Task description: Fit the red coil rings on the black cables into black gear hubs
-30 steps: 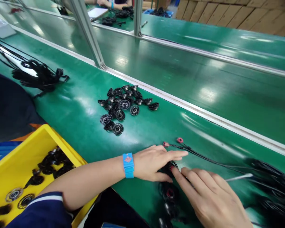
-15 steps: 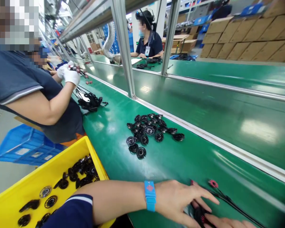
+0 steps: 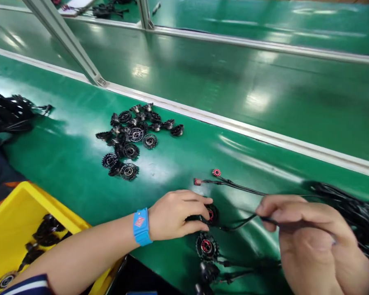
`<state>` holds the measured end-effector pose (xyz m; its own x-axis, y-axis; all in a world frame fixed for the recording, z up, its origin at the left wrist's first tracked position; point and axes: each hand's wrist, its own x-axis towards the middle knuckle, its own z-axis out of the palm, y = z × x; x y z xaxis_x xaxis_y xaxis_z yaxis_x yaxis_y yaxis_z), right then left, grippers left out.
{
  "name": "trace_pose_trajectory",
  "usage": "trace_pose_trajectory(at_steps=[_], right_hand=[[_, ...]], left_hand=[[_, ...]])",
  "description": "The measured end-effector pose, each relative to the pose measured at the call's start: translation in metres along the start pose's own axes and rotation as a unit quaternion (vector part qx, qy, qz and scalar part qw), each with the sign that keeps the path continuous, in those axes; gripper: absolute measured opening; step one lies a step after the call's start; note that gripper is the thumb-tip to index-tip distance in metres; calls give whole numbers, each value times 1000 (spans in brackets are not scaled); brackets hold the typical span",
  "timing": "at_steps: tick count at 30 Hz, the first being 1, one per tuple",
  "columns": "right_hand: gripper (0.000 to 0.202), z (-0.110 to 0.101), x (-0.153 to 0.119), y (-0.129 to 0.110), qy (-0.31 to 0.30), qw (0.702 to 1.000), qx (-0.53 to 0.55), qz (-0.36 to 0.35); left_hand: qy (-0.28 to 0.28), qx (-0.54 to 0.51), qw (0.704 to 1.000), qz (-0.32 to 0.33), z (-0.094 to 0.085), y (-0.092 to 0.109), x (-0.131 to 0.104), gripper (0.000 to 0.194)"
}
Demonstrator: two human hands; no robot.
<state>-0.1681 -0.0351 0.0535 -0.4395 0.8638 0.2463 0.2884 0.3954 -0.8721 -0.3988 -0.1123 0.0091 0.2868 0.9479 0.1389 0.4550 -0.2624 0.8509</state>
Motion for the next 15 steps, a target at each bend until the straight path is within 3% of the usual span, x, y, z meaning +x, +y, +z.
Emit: trace_pose_trajectory(at_steps=[3,7,9,15], right_hand=[[6,1,-5,4,-6,1000,-6,12],[31,3,-9,1,-10,1000,-6,-17],[34,5,-10,-2,-7,1000,4,-26],[21,13,-11,-9,9,998,13,64]], left_hand=[[7,42,999,16,1,0,-1,18],[2,90,996,28,-1,1,-2,19],[-9,109,993,35,-2,2,-2,20],[-35,124,991,44,-5,4,-2,20]])
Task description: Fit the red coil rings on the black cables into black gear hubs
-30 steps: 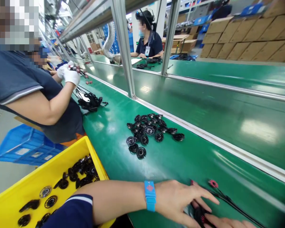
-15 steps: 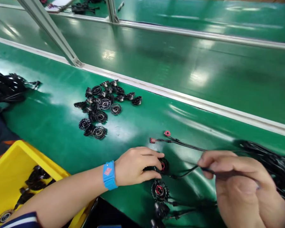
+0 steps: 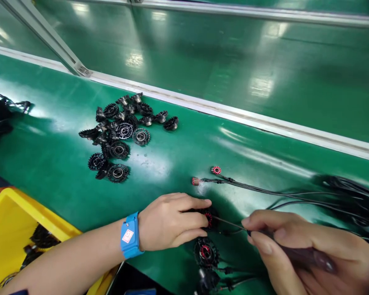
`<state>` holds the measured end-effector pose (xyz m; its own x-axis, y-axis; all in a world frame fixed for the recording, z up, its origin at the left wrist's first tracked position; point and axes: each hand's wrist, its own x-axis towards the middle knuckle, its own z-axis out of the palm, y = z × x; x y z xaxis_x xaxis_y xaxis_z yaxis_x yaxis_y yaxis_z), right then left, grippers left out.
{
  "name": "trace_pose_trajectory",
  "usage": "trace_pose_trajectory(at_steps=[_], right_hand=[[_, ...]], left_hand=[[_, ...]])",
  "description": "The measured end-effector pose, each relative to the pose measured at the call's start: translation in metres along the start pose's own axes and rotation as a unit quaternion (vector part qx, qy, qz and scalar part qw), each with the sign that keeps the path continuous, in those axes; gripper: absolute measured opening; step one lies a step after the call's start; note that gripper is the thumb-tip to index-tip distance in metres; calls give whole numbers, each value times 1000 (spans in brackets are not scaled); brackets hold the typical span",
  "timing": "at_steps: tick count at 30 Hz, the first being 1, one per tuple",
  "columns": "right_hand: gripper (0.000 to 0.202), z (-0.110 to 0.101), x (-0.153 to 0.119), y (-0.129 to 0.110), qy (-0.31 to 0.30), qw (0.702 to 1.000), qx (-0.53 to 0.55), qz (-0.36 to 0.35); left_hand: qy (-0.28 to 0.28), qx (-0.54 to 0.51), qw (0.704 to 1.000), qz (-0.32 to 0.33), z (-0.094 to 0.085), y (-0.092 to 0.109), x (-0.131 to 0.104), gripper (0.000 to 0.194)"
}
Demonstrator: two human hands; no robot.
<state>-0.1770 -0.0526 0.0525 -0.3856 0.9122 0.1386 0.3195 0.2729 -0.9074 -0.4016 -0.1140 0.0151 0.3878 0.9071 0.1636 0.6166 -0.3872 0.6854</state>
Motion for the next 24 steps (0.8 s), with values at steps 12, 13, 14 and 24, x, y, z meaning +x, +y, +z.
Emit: trace_pose_trajectory(at_steps=[12,13,14,24], right_hand=[[13,0,13,9,-79,982,-91,-142],[13,0,11,9,-79,982,-94,-140],[13,0,10,9,-78,983,-92,-138],[12,10,12,-1,-102,976,-122,-147]], left_hand=[[9,-55,998,-34,1,0,1,17],[16,-71,997,-39,2,0,1,18],[23,-83,995,-43,2,1,1,19],[24,-104,992,-64,4,1,1,23]])
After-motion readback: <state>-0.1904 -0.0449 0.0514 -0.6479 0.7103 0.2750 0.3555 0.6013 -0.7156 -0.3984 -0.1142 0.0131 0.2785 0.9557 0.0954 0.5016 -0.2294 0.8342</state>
